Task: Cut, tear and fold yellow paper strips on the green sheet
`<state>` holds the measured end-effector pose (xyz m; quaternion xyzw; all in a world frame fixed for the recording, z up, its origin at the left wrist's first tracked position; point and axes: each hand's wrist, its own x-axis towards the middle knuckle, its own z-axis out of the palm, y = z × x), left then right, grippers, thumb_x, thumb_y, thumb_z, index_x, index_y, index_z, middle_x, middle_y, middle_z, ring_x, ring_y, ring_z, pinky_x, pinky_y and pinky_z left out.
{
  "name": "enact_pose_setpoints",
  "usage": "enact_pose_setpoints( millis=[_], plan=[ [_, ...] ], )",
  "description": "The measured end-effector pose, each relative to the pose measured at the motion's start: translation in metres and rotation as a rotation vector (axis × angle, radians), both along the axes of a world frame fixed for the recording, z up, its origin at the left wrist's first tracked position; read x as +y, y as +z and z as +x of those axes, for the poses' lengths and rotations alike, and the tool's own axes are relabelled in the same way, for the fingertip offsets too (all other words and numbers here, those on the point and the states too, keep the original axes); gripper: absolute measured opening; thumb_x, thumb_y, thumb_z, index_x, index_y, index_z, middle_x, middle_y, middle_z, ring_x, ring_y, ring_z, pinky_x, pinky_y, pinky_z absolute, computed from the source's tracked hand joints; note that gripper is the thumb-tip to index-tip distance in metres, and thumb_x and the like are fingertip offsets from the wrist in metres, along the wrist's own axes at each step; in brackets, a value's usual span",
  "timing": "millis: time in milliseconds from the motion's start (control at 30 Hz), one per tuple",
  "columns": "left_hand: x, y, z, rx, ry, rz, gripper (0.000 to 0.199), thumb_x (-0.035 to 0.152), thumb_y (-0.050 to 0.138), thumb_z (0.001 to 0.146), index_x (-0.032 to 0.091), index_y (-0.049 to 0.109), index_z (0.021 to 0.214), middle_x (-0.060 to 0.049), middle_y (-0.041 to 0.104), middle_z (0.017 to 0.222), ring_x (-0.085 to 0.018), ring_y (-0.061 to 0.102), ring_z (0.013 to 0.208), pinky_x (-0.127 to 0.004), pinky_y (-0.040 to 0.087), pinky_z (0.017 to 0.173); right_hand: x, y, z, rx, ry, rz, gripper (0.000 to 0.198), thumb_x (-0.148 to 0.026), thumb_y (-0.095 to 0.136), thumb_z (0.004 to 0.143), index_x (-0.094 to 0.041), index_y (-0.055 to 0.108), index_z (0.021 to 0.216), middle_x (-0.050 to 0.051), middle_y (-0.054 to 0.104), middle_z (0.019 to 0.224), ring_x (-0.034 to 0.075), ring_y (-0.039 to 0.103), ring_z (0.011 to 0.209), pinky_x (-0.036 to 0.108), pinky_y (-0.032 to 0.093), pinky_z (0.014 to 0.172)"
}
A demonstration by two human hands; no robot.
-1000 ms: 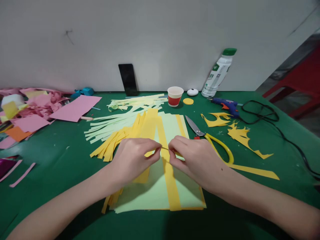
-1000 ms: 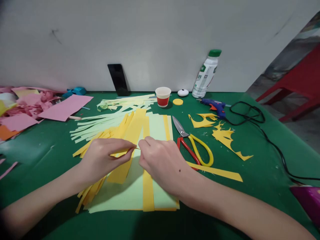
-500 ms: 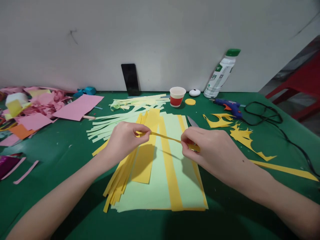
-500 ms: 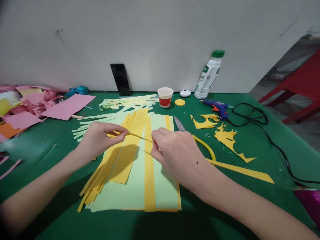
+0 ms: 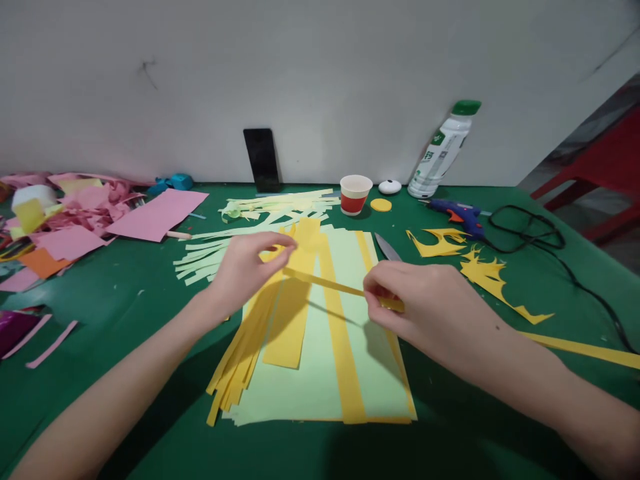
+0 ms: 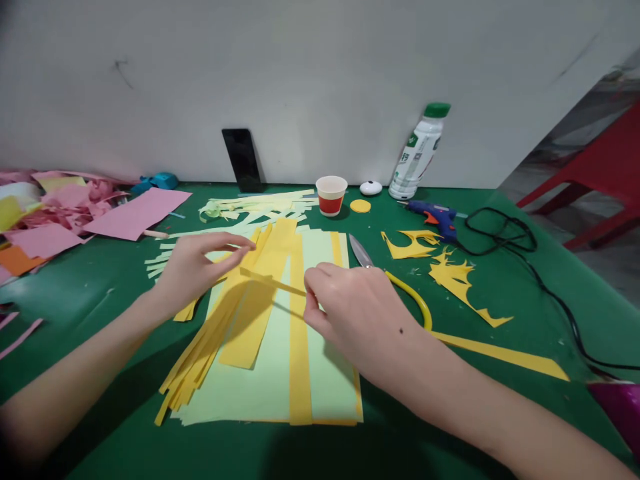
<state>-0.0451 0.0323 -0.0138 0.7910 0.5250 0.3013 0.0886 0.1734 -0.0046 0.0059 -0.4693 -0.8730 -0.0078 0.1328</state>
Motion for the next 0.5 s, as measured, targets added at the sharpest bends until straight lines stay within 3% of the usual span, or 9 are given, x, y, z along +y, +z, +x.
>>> enact_pose_setpoints(
  millis=[100, 200, 333, 500],
  plan=[
    [-0.021, -0.001, 0.020, -0.033, -0.249, -0.075, 0.015, 0.023, 0.053, 0.080, 0.016, 0.064, 0.087, -0.002, 0.069, 0.087, -0.012, 0.062, 0.078, -0.019, 0.048, 0.065, -0.001, -0.005, -0.006, 0.045, 0.036, -0.070, 0.014, -0.012, 0.048, 0.072, -0.017, 0.055, 0.061, -0.002, 0.057, 0.057, 0.009, 0.045, 0.045, 0.023, 0.025, 0.045],
    [-0.037, -0.005, 0.033, -0.018, -0.365, -0.083, 0.013, 0.018, 0.051, 0.081, 0.014, 0.063, 0.083, -0.001, 0.068, 0.077, -0.010, 0.061, 0.068, -0.019, 0.046, 0.058, -0.003, -0.011, -0.010, 0.105, 0.058, -0.105, 0.012, -0.012, 0.050, 0.072, -0.017, 0.057, 0.064, -0.002, 0.059, 0.059, 0.009, 0.048, 0.047, 0.023, 0.027, 0.047],
    [-0.041, -0.009, 0.035, -0.014, -0.399, -0.023, 0.012, 0.015, 0.050, 0.081, 0.012, 0.062, 0.079, -0.003, 0.066, 0.071, -0.011, 0.059, 0.063, -0.019, 0.045, 0.055, -0.004, -0.018, -0.012, 0.104, 0.092, -0.048, 0.013, -0.013, 0.049, 0.073, -0.016, 0.058, 0.065, -0.001, 0.061, 0.060, 0.010, 0.050, 0.048, 0.023, 0.026, 0.045],
    [-0.038, -0.010, 0.034, -0.025, -0.350, -0.077, 0.011, 0.014, 0.053, 0.078, 0.014, 0.064, 0.077, -0.002, 0.067, 0.070, -0.011, 0.059, 0.061, -0.020, 0.047, 0.056, -0.004, -0.023, -0.013, 0.080, 0.128, 0.040, 0.014, -0.013, 0.047, 0.075, -0.016, 0.057, 0.064, -0.001, 0.059, 0.058, 0.009, 0.047, 0.044, 0.023, 0.023, 0.043]
  ],
)
